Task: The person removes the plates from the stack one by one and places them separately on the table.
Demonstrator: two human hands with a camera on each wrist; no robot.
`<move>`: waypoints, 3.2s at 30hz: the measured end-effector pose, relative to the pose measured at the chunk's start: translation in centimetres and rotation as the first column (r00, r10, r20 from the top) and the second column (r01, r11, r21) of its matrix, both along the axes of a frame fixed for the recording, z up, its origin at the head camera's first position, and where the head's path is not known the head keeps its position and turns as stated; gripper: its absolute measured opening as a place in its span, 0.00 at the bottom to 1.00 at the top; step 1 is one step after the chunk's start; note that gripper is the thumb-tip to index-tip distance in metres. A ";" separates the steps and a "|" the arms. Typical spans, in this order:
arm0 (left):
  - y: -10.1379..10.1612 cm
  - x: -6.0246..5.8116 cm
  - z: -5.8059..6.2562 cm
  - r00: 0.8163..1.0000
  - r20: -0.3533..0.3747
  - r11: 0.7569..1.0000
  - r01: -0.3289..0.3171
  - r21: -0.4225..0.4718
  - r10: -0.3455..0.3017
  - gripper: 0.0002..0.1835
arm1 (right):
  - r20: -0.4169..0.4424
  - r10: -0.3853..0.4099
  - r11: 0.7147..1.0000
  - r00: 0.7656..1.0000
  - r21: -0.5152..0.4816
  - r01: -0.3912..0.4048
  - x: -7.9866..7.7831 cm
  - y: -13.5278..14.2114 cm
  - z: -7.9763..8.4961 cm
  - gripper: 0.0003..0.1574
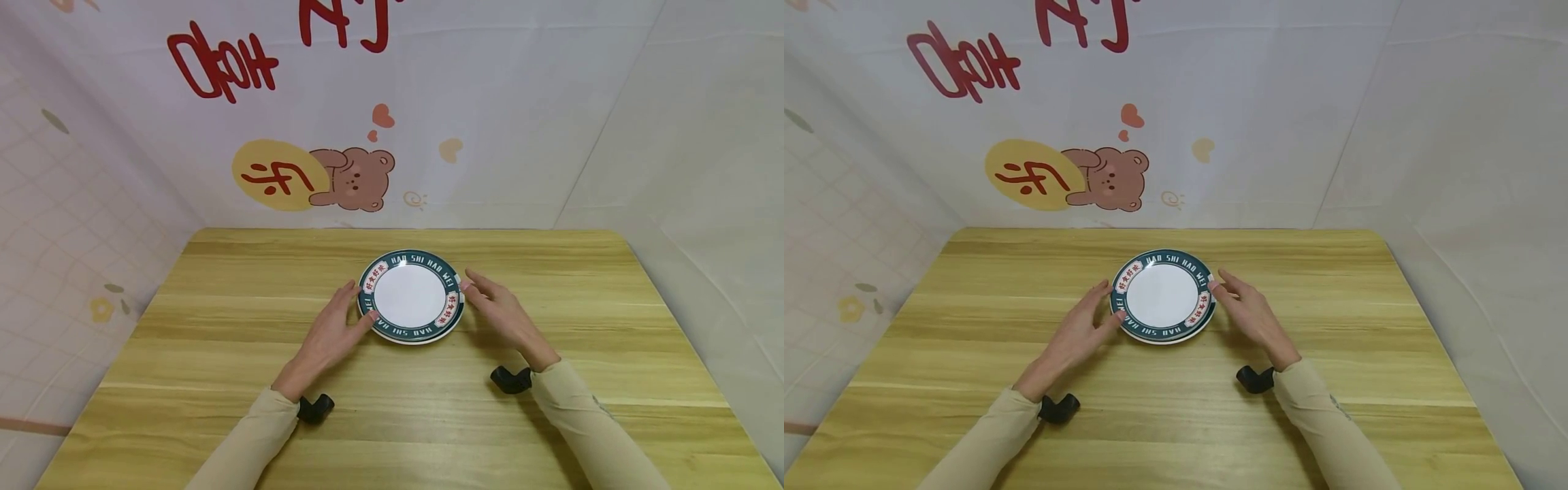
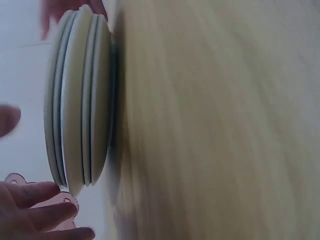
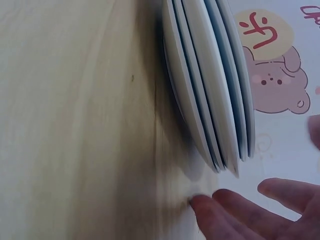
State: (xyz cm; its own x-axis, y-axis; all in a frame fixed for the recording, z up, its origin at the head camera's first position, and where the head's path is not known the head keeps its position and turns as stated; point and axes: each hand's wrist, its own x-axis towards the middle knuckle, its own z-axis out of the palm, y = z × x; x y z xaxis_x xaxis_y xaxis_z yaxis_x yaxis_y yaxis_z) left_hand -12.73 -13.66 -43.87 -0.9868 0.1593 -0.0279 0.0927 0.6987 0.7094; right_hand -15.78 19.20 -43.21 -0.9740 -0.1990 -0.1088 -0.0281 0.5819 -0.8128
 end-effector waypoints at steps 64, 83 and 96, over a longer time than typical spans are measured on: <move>0.9 0.3 -2.0 0.970 0.224 0.699 -0.225 0.679 0.094 0.26 | 0.077 -0.139 0.987 0.987 -0.064 0.144 -1.0 -1.8 0.0 0.21; 0.7 0.0 -2.2 0.975 0.201 0.733 -0.205 0.648 0.094 0.24 | 0.145 -0.171 0.976 0.975 -0.112 0.188 -1.2 -1.8 0.4 0.19; 0.5 -0.3 -2.0 0.976 0.216 0.774 -0.152 0.614 0.020 0.28 | 0.138 -0.166 0.976 0.976 -0.115 0.182 -1.1 -1.7 0.4 0.21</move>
